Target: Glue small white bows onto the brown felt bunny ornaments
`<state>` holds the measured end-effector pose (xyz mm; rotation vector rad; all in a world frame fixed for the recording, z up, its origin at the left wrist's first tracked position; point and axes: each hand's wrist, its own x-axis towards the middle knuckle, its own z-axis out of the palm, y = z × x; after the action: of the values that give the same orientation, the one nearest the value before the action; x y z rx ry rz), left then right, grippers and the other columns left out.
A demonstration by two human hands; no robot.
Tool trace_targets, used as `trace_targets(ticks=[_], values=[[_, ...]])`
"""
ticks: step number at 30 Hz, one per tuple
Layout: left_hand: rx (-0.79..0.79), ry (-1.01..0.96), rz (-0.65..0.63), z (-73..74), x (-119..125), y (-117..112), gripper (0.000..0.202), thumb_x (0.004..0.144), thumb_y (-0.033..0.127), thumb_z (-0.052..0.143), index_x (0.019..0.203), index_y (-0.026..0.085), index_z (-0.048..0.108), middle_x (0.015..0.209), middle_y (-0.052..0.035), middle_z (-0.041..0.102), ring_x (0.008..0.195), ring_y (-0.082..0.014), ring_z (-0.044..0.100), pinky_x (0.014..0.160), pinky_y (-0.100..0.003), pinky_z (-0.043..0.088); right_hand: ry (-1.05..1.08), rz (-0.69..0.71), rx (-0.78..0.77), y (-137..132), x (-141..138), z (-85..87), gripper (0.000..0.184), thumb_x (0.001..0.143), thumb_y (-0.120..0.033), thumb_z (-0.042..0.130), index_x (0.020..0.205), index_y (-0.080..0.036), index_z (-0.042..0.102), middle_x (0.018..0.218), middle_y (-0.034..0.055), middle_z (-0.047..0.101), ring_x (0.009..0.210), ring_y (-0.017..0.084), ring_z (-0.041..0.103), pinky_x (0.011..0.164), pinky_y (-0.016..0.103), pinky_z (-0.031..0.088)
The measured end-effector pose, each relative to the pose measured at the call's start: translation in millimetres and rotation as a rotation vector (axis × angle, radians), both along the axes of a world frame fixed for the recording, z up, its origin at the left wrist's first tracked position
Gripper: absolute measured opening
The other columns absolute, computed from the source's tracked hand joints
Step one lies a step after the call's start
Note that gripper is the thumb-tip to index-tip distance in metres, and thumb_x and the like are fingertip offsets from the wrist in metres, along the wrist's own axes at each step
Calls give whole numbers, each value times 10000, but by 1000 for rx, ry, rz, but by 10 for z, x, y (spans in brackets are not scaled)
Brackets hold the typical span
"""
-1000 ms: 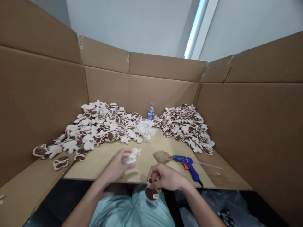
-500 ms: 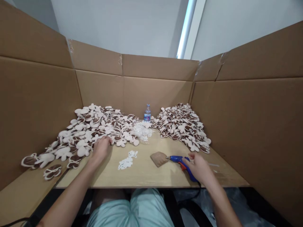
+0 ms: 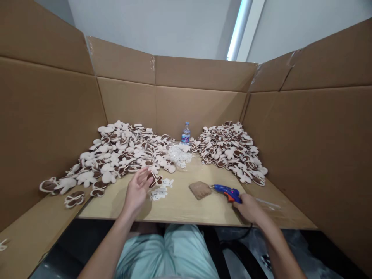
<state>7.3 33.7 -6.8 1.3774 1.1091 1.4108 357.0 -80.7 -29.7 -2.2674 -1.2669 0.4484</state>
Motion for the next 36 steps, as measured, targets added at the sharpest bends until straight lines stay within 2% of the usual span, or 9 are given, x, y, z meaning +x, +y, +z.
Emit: trace_targets(ticks=[3,7,9,12,14,16,19,23,36], values=[[-169,-213,-114,30,41,-139,487,640,355,812,1056,154,662,1032,-99,731,953,-208,678,839,-310,513,137,-15,29,-3,-8,-6,177,739,-146,499,586,-227,467,493,2,575,500,167,587,495,256,402],[-242,-376,-125,93,118,-292,401,579,307,865,889,138,674,825,-35,730,749,-144,674,707,-236,514,294,-20,82,-24,-52,40,112,780,-183,404,685,-232,435,568,-18,584,460,124,558,457,227,417],[-246,-418,-113,127,163,-363,380,585,295,869,862,141,659,770,-17,727,685,-121,662,653,-211,513,346,-1,132,-48,-85,99,25,760,-210,448,741,-219,463,563,-34,564,429,111,507,426,218,382],[-239,-429,-112,169,220,-467,397,590,258,872,909,140,667,804,-28,745,715,-126,679,643,-199,528,390,78,260,-102,-187,222,163,719,-273,566,855,-193,523,506,-84,465,414,102,420,409,212,325],[-248,-427,-135,190,244,-530,379,598,244,868,909,134,682,820,-33,749,749,-138,689,660,-208,546,367,128,336,-147,-308,312,260,717,-340,624,909,-178,556,532,-77,473,447,110,427,428,219,334],[-249,-423,-159,208,262,-585,328,614,236,859,875,134,688,804,-26,746,753,-141,691,654,-212,557,316,165,402,-195,-467,387,324,738,-413,645,942,-167,587,628,-29,562,518,132,489,469,233,375],[-232,-415,-200,237,285,-654,273,651,222,838,854,146,672,782,-12,746,748,-141,697,640,-209,565,240,254,483,-269,-722,437,339,791,-456,625,966,-166,604,759,18,635,632,160,561,555,241,432],[-185,-379,-220,263,307,-725,262,682,203,821,851,158,625,751,-10,759,701,-137,711,637,-209,573,141,333,479,-354,-965,404,261,821,-428,627,887,-177,594,612,-36,567,527,124,508,518,214,398],[-146,-286,-289,234,277,-833,208,741,235,783,849,174,615,753,-19,769,676,-142,722,678,-242,601,47,336,572,-409,-1076,388,217,840,-393,630,827,-180,592,550,-71,507,443,81,399,457,190,331]])
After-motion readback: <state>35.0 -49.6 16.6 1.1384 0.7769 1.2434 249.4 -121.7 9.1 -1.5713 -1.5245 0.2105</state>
